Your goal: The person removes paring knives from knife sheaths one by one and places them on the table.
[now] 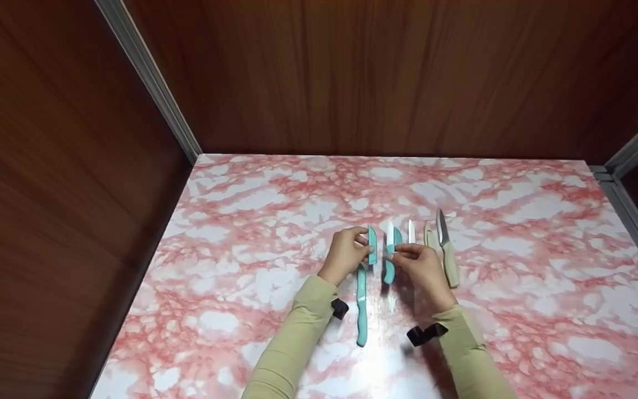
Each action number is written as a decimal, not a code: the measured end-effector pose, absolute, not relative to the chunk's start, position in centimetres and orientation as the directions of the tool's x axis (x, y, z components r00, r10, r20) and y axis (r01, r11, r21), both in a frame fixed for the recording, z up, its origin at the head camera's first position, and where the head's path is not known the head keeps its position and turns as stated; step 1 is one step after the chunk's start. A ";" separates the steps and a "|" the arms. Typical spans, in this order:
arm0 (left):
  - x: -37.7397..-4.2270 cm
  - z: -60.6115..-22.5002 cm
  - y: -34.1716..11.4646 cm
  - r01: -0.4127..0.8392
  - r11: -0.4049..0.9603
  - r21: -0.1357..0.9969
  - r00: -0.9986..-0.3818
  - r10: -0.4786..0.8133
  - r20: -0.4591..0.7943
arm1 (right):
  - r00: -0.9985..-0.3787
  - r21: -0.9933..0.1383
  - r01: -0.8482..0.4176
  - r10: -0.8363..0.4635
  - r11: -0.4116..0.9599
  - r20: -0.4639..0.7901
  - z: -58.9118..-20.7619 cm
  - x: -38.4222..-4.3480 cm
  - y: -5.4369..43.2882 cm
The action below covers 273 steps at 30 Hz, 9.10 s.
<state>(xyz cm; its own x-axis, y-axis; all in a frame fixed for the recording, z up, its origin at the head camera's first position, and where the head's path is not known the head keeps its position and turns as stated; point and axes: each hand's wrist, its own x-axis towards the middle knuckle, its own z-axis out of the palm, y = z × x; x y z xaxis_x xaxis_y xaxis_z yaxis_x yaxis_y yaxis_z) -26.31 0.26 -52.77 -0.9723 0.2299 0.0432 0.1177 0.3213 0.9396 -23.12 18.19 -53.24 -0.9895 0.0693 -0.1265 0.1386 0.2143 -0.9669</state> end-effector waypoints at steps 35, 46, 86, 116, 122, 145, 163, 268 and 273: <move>-28.9 -54.5 1.1 0.076 0.402 0.912 -0.977 0.213 -0.012 | -0.985 -0.937 0.137 0.144 0.322 -0.095 -54.5 -25.6 17.3; -29.6 -54.6 1.3 0.099 0.435 0.895 -0.977 0.213 0.005 | -0.983 -0.921 0.153 0.155 0.357 -0.104 -54.5 -25.8 17.3; -30.0 -54.2 2.0 0.161 0.635 0.756 -0.982 0.183 0.054 | -0.984 -0.826 0.067 0.176 0.559 0.039 -54.3 -26.1 16.3; -29.9 -54.4 2.0 0.179 0.605 0.776 -0.979 0.189 0.078 | -0.977 -0.731 0.013 0.166 0.683 0.137 -54.6 -26.1 15.6; -29.8 -54.3 2.1 0.167 0.606 0.778 -0.981 0.183 0.068 | -0.977 -0.723 -0.003 0.153 0.691 0.150 -54.5 -26.1 15.7; -29.6 -54.4 1.9 0.182 0.609 0.772 -0.977 0.204 0.069 | -0.990 -0.762 0.018 0.119 0.647 0.078 -54.0 -25.5 16.4; -27.2 -53.8 -1.3 0.217 0.568 0.794 -0.960 0.273 0.066 | -0.993 -0.767 -0.095 -0.112 0.635 0.030 -52.3 -22.9 17.6; -18.5 -55.0 -4.5 0.517 0.680 0.520 -0.793 0.609 -0.007 | -0.989 -0.919 -0.032 -0.144 0.393 -0.027 -54.5 -11.5 13.6; -18.4 -55.1 -4.5 0.517 0.685 0.513 -0.794 0.608 -0.011 | -0.994 -0.929 0.003 -0.096 0.370 -0.042 -55.0 -11.6 13.0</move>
